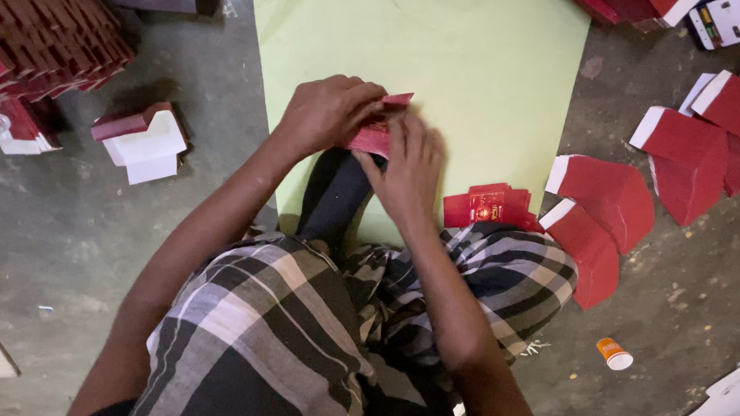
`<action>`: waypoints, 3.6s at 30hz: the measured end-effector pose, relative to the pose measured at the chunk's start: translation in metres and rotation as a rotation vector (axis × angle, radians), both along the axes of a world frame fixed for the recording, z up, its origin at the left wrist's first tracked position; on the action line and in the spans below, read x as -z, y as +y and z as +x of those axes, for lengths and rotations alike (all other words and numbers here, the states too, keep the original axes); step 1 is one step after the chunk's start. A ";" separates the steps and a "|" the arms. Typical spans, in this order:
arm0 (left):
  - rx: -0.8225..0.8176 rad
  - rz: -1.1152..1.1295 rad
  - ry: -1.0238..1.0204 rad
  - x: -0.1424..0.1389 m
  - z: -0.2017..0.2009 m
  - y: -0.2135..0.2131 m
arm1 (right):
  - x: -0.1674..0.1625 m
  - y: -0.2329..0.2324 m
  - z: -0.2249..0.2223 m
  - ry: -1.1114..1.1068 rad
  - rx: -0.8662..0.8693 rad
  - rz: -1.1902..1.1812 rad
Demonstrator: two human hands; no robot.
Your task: The person folds red and white paper pieces by hand, pressing the folds to create small rectangular packets. The person stacks the finished packets on the floor.
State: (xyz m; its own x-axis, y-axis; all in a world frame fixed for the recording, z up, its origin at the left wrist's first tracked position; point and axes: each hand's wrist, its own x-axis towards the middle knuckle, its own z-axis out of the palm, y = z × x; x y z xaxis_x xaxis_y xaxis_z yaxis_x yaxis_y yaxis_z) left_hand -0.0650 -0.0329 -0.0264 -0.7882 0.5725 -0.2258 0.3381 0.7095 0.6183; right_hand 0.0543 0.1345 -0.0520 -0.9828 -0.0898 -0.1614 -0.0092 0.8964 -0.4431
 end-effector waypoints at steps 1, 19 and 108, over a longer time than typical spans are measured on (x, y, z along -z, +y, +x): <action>0.011 0.038 -0.007 0.001 0.002 -0.002 | -0.003 0.001 0.003 0.188 0.016 -0.001; -0.488 0.627 -0.213 0.018 0.042 0.015 | 0.039 -0.014 0.003 0.213 0.317 -0.805; -0.305 0.462 -0.133 0.007 0.056 -0.013 | 0.013 -0.002 -0.053 -0.134 0.285 -1.410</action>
